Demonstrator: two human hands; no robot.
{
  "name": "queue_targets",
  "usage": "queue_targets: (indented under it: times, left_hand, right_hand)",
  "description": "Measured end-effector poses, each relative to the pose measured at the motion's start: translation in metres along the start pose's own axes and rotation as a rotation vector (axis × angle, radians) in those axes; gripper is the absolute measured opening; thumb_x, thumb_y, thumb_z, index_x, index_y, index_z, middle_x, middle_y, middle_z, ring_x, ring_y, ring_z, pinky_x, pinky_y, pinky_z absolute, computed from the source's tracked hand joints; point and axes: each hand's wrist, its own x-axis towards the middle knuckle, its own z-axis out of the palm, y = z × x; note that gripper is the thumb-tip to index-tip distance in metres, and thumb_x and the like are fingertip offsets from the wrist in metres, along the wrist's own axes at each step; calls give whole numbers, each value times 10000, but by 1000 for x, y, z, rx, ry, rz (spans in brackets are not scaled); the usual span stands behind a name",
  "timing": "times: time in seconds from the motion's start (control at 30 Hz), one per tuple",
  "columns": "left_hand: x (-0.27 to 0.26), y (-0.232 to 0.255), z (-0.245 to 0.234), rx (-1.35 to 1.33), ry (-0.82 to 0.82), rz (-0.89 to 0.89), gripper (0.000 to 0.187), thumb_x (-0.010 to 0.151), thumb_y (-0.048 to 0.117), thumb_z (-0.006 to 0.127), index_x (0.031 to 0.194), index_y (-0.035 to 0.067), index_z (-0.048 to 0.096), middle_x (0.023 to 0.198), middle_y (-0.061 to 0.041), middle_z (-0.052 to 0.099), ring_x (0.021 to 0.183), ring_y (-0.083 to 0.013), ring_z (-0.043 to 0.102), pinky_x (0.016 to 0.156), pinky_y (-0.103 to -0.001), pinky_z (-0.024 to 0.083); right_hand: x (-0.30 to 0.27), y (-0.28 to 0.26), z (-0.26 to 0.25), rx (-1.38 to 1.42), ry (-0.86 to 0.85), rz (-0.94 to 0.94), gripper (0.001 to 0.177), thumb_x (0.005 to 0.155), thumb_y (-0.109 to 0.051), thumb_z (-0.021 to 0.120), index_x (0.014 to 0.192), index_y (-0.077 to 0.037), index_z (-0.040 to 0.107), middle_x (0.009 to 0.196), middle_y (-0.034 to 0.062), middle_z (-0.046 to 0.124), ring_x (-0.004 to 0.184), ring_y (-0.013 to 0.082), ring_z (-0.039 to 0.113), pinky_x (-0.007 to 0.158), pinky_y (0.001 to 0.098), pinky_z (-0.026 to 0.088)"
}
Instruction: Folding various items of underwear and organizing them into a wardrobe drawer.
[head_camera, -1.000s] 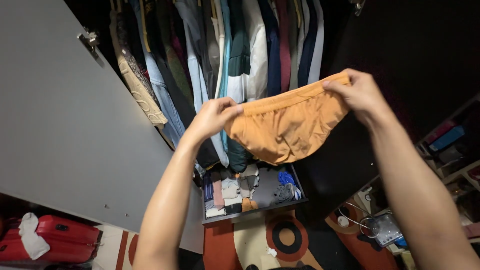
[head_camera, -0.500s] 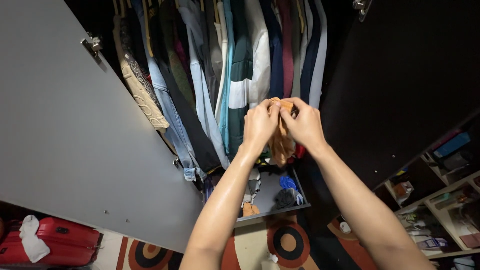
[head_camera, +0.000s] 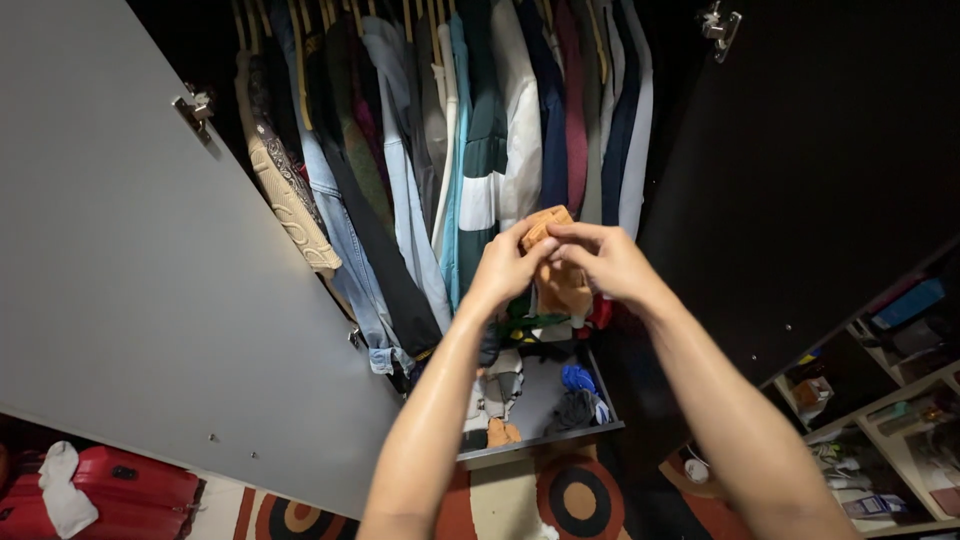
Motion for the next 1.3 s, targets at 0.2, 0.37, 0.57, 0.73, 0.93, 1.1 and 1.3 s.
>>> queue_targets:
  times: [0.2,0.37,0.57,0.73,0.93,1.1,1.3]
  left_hand:
    - [-3,-21,-39,-29,-357,226,264,995,202,616,1189,26,654,1005,-174,737,923,-265,723,838,-358,547]
    - [-7,-29,-51,15,-384,326,249,979,169,649,1183,26,656,1037,-168,729,950,-238,697,857,-352,533]
    - [-22,-35,-55,-25,-459,10,256,981,164,598,1209,54,638,1013,-103,732,935,-185,682,838,-337,534]
    - [-23,-30,-63,-2,-327,-94,236,989,236,601,1145,61,627,939,-131,739,859,-233,706,780,-361,546]
    - [-25,-8,-63,154,-76,43,253,950,257,648,1098,53,660,874,-197,734,860,-371,716,737,-425,543]
    - [-24,-17,-48,150,120,-20,270,877,247,701,1056,48,667,874,-206,735,867,-376,738,749,-438,562]
    - [-21,-23,-41,146,228,-27,267,917,261,687,1079,49,669,892,-214,737,906,-389,720,760,-443,552]
  right_hand:
    - [19,2,-18,-136,-173,-423,605,830,-301,822,1327,-8,640,1328,213,595,1180,304,606,943,372,513]
    - [13,7,-4,-150,-544,-59,573,799,-412,832,1267,-109,701,1202,89,765,1143,188,722,973,303,545]
    - [6,25,17,-32,-452,-255,528,784,-340,879,1136,-20,651,1015,127,676,868,187,652,727,347,564]
    - [3,-4,13,-154,-311,57,473,823,-376,790,1172,-85,657,789,78,762,714,175,749,664,322,562]
    - [8,7,7,-233,-186,-349,290,883,-256,767,1014,-5,704,884,152,734,800,268,734,703,366,571]
    - [15,15,7,-183,-147,-190,302,829,-240,761,1031,-18,721,916,142,751,838,236,763,742,343,587]
    - [8,-19,0,-145,-102,10,391,859,-280,768,1167,-57,674,933,107,744,883,222,760,795,332,583]
